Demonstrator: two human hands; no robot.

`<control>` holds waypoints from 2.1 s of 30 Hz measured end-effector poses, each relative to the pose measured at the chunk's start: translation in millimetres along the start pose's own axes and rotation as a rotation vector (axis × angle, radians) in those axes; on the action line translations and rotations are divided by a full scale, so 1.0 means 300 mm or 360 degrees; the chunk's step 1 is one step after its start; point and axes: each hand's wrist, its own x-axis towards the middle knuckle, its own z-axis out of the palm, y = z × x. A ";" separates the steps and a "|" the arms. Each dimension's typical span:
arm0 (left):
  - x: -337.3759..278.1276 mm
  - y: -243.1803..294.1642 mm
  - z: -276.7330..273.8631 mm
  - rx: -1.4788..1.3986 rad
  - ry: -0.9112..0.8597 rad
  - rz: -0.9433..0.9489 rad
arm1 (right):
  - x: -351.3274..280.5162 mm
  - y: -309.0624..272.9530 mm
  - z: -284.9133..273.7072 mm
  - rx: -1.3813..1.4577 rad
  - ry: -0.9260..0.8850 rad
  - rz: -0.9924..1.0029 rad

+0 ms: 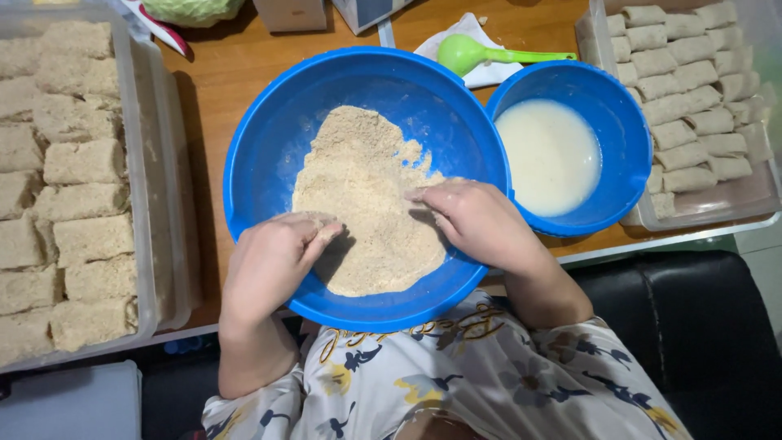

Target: Dipping pastry rolls in liquid and coating them in breadcrumbs.

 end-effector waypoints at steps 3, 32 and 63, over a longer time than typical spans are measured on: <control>-0.001 0.006 -0.007 -0.0110 -0.0047 -0.0023 | -0.007 0.012 0.011 -0.0014 0.0169 -0.0295; -0.018 -0.045 0.015 -0.0244 0.0085 0.0183 | -0.010 0.030 0.032 0.0029 0.0286 -0.0345; -0.020 -0.030 0.005 -0.0300 0.0078 0.0204 | -0.023 0.036 0.044 0.0286 0.0474 -0.0288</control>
